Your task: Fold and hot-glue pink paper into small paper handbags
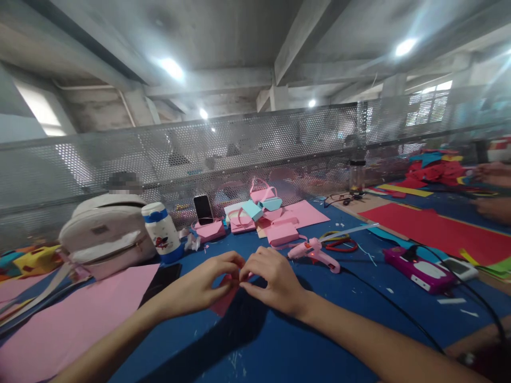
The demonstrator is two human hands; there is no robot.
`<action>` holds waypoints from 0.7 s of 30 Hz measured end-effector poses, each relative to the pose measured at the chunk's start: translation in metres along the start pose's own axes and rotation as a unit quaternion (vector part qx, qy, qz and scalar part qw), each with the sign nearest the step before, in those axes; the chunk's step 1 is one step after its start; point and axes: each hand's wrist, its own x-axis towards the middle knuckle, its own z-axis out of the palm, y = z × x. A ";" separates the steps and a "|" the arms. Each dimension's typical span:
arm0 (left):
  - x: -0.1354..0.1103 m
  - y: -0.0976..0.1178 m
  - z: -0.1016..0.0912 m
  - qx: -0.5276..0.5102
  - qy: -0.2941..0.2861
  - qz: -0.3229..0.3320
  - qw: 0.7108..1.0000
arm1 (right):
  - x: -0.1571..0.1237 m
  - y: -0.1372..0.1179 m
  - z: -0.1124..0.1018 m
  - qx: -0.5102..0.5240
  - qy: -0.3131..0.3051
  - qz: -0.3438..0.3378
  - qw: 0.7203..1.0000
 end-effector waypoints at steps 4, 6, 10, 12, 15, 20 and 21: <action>-0.002 0.002 0.002 0.042 0.018 0.004 0.999 | 0.000 0.001 0.001 -0.001 0.004 0.001 1.000; -0.004 0.004 0.002 0.065 0.023 0.006 0.998 | -0.001 0.000 0.001 0.002 0.011 -0.001 1.000; -0.005 0.007 0.001 0.078 0.019 0.001 0.997 | -0.002 -0.002 0.004 0.012 0.025 -0.002 1.000; -0.005 0.006 -0.001 0.066 0.011 0.000 0.998 | -0.002 -0.003 0.005 0.023 0.028 0.003 0.999; -0.004 0.000 -0.004 0.031 0.004 0.007 0.999 | -0.002 -0.003 0.007 0.046 0.032 0.018 0.998; -0.003 -0.013 -0.006 -0.002 0.000 0.018 1.000 | 0.000 -0.003 0.006 0.060 0.047 0.033 0.997; -0.003 -0.015 -0.006 -0.001 0.000 0.019 1.000 | 0.000 -0.003 0.005 0.056 0.054 0.035 0.996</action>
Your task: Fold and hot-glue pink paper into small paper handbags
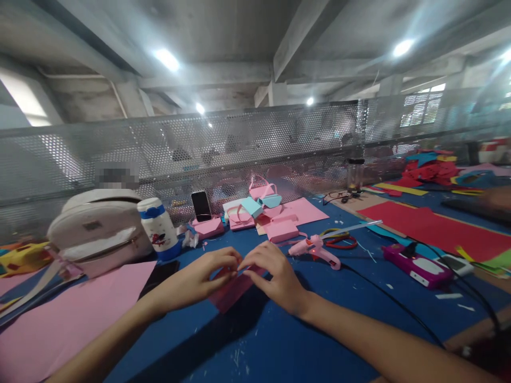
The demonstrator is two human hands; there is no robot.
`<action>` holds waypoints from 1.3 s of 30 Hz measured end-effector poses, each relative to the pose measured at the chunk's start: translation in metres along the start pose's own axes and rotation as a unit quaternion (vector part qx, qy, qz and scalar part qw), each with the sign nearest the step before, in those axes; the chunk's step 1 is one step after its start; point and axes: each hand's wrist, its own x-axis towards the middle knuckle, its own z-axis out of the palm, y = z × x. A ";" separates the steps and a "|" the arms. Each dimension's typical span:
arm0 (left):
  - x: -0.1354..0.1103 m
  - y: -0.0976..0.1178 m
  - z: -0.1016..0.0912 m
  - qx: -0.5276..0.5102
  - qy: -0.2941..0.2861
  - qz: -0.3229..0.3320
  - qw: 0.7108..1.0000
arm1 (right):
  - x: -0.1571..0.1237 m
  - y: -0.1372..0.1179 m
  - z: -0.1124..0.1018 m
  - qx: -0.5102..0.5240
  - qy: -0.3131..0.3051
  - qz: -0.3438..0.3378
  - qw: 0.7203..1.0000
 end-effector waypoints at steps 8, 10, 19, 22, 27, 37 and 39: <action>0.000 -0.004 0.002 0.012 0.016 -0.015 1.000 | 0.000 0.000 -0.007 -0.088 0.057 -0.064 0.992; -0.001 -0.004 0.001 0.013 0.018 -0.018 1.000 | 0.000 -0.001 -0.008 -0.082 0.049 -0.085 0.992; 0.000 -0.001 -0.001 0.013 0.022 -0.020 0.999 | -0.004 -0.001 -0.004 -0.048 0.002 -0.136 0.990; 0.001 -0.001 0.000 0.011 0.025 -0.022 0.999 | -0.005 -0.001 -0.001 -0.050 -0.009 -0.135 0.990; 0.001 -0.002 0.000 0.007 0.032 -0.024 0.999 | -0.005 0.000 0.000 -0.042 -0.007 -0.146 0.988; -0.001 -0.004 0.000 0.004 0.029 -0.024 0.999 | -0.005 0.002 0.001 0.003 -0.009 -0.084 0.996; 0.000 -0.004 0.000 0.004 0.031 -0.022 0.999 | -0.005 0.002 0.002 0.011 -0.007 -0.079 0.997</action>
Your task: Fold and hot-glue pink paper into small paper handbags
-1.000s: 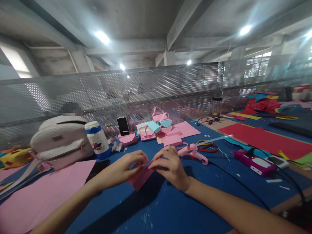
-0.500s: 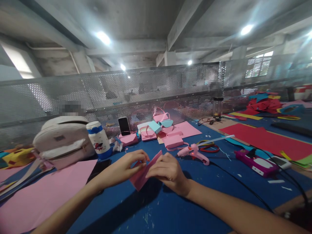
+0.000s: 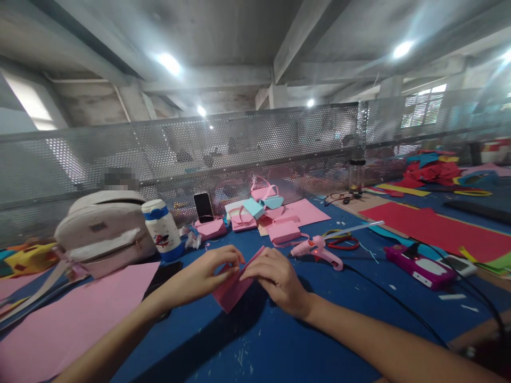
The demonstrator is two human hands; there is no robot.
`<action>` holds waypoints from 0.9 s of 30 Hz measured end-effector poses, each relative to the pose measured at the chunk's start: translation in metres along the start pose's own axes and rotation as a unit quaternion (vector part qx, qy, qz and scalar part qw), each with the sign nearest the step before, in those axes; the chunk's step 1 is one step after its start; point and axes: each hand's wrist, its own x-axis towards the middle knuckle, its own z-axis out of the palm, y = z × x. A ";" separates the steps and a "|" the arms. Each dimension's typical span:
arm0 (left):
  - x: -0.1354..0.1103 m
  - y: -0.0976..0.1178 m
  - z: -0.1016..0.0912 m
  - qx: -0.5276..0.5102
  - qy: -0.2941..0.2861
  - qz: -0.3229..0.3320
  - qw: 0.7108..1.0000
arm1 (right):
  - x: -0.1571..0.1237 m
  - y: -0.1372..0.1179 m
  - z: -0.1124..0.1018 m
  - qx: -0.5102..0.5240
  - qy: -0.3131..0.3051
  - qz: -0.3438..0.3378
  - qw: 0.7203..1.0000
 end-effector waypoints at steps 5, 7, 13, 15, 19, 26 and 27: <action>0.002 -0.002 0.001 0.005 0.000 0.006 1.000 | 0.000 -0.001 0.002 0.012 -0.005 0.015 1.000; 0.001 -0.003 0.001 0.005 0.000 0.008 1.000 | 0.000 -0.001 0.002 0.013 -0.006 0.019 1.000; 0.001 -0.004 0.002 0.010 0.001 0.010 1.000 | -0.001 0.001 0.002 0.004 -0.012 0.016 1.000; 0.001 -0.003 0.002 0.013 0.003 0.008 1.000 | -0.002 0.002 0.002 -0.006 -0.016 0.015 1.000; 0.002 -0.002 0.002 0.017 0.001 0.006 1.000 | -0.003 0.003 0.004 -0.005 -0.014 0.009 1.000; 0.001 -0.001 0.002 0.013 -0.003 0.006 1.000 | -0.002 0.001 0.004 0.003 -0.013 0.013 1.000; 0.001 0.000 0.002 0.012 -0.003 0.005 1.000 | -0.002 0.000 0.004 -0.002 -0.011 0.013 1.000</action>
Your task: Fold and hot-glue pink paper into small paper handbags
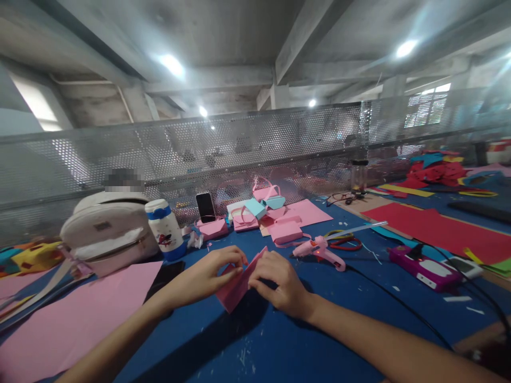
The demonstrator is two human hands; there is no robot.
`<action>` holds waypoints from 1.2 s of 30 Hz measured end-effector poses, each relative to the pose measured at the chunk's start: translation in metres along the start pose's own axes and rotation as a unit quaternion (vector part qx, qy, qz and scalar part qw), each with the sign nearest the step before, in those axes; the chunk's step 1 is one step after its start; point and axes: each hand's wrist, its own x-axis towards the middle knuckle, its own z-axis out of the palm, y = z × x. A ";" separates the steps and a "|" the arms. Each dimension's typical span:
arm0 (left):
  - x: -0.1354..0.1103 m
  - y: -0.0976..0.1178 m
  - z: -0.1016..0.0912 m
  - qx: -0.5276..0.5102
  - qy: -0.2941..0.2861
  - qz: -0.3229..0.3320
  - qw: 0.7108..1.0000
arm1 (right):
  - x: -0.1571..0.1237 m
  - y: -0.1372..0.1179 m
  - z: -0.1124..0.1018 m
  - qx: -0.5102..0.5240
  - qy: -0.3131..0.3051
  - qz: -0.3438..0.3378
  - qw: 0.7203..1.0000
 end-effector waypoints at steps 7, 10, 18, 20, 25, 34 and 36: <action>0.000 0.001 -0.001 0.000 0.008 0.002 1.000 | -0.003 0.002 0.001 -0.048 -0.020 0.009 0.999; -0.001 0.000 -0.001 -0.001 0.011 0.005 1.000 | -0.003 0.002 0.000 -0.051 -0.022 0.013 0.998; -0.001 -0.002 0.001 -0.003 0.009 0.005 1.000 | -0.002 0.000 0.001 -0.013 0.020 0.037 0.999; 0.000 -0.002 0.001 -0.006 0.009 0.006 1.000 | -0.003 0.001 0.001 -0.023 0.021 0.036 0.999; 0.000 0.000 0.000 -0.003 0.008 0.009 1.000 | -0.002 0.000 -0.001 -0.029 0.031 0.012 0.999; -0.002 -0.001 -0.001 -0.008 0.007 0.013 1.000 | -0.014 -0.036 0.023 -0.051 -0.061 -0.203 0.976; -0.002 -0.001 -0.002 -0.006 0.009 0.010 1.000 | -0.024 -0.048 0.038 -0.007 -0.157 -0.211 0.965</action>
